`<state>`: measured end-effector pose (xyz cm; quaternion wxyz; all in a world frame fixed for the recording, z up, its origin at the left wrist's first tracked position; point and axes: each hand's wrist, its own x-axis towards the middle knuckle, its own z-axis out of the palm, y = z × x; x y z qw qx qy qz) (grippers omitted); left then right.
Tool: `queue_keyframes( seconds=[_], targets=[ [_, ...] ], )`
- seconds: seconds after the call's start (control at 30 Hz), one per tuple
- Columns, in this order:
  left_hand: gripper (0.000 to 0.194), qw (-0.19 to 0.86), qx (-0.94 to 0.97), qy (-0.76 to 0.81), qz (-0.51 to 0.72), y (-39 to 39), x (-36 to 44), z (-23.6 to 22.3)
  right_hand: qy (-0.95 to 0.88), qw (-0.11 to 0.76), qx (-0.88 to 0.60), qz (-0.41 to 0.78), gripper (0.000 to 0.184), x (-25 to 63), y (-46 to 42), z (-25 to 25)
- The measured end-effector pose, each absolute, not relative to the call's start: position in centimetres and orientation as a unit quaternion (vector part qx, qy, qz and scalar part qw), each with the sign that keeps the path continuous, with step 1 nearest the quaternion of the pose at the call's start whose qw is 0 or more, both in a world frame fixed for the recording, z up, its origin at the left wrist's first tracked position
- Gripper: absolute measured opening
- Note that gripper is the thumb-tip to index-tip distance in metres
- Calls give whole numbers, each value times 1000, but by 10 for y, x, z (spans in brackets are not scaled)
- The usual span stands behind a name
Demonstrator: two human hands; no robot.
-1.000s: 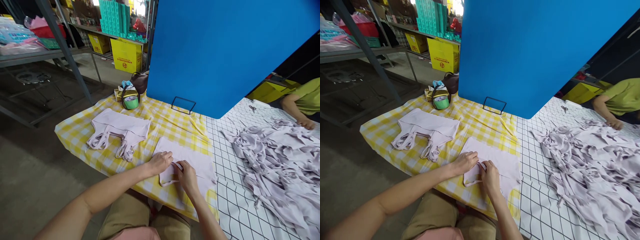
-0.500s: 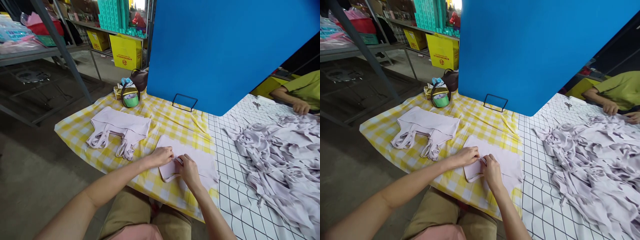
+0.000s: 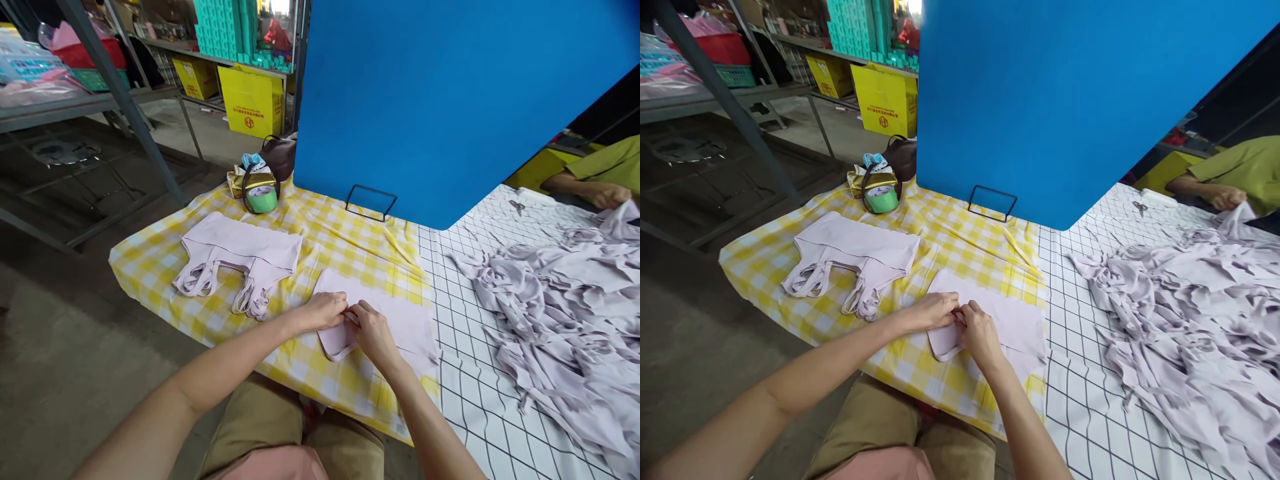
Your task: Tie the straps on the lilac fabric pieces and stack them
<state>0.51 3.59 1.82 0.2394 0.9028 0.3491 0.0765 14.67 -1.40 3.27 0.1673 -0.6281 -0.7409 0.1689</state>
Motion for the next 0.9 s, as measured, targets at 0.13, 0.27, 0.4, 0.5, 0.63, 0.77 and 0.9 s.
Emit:
queue_keyframes(
  seconds=[0.13, 0.27, 0.4, 0.5, 0.63, 0.77, 0.9],
  targets=[
    [13, 239, 901, 355, 74, 34, 3, 19, -696, 211, -663, 178, 14, 141, -22, 30],
    [17, 304, 891, 326, 90, 33, -7, 26, -509, 349, -698, 364, 29, 134, -59, 41],
    [24, 383, 864, 305, 113, 35, -17, 26, -318, 451, -637, 539, 52, 112, -113, 52],
    [25, 396, 856, 303, 135, 35, -17, 20, -231, 502, -623, 554, 54, 90, -146, 46],
    [24, 380, 859, 311, 148, 35, -13, 13, -164, 529, -600, 577, 59, 70, -167, 26],
    [22, 355, 862, 335, 138, 31, -11, 16, -127, 536, -576, 603, 61, 62, -174, 13],
    [18, 317, 860, 381, 123, 29, -9, 21, -129, 539, -576, 600, 62, 57, -188, 3]
  ],
)
